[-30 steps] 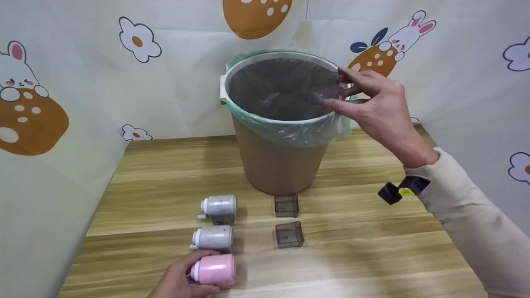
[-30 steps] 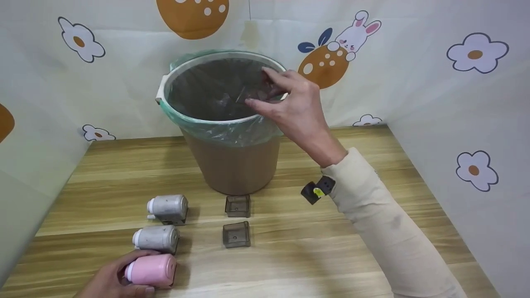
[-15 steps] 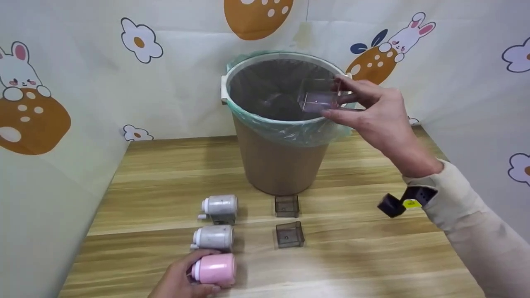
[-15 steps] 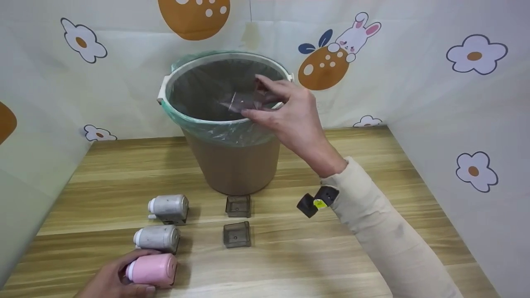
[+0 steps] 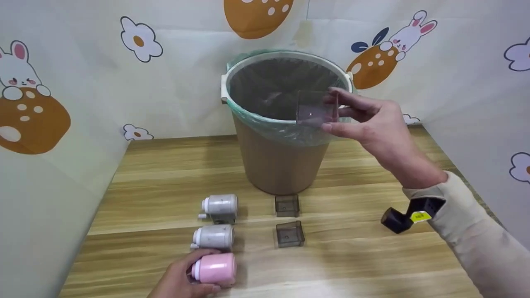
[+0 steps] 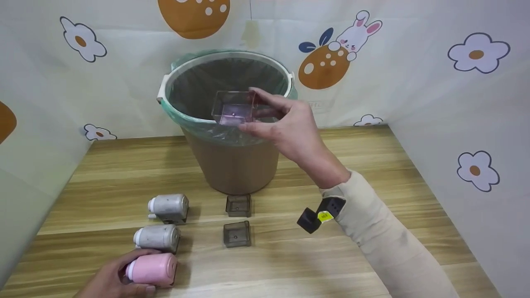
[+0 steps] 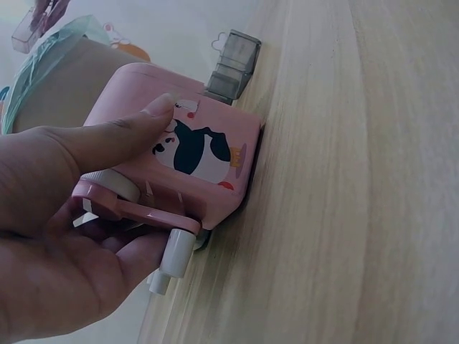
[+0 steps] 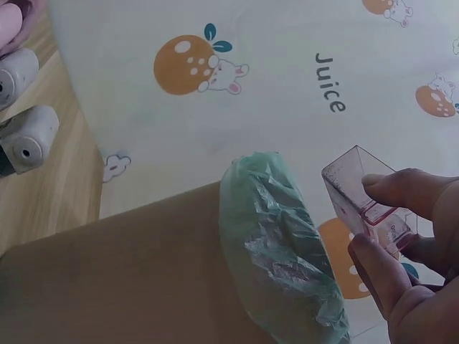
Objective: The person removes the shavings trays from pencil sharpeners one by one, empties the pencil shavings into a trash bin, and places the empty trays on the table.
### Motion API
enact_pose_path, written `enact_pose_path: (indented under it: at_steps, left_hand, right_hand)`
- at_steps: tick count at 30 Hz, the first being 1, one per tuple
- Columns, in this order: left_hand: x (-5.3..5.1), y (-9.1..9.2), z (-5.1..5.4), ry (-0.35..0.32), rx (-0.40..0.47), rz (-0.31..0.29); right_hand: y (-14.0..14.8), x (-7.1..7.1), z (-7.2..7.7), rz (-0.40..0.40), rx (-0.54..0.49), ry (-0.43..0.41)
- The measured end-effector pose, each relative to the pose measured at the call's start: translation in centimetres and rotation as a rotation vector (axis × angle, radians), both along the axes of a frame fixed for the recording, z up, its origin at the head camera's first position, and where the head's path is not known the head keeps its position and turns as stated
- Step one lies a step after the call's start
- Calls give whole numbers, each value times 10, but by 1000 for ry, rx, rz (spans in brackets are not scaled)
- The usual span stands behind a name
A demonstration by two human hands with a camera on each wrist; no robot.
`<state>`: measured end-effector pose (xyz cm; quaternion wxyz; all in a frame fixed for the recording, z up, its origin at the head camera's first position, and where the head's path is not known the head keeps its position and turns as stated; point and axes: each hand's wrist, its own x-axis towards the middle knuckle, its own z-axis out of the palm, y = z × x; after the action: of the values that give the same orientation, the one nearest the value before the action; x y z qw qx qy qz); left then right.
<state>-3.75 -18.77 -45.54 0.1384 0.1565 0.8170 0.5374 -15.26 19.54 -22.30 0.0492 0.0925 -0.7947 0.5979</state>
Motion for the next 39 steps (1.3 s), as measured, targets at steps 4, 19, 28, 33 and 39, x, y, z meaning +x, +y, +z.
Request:
enact_pose_path:
  at_steps: [4,19,28,33,39]
  left_hand:
    - [0,0,0,-21,19,-5]
    - [-1,-1,-3,48,-1,-7]
    - [-3,-2,-12,143,69,-45]
    - [-2,-2,-10,132,64,-43]
    - [0,-1,-2,45,5,-7]
  right_hand:
    - [1,4,-4,12,-15,-36]
    - [11,17,-23,25,-33,-100]
    - [12,27,-32,34,-63,-114]
    - [12,31,-40,47,-108,-134]
    - [9,35,-49,66,-157,-144]
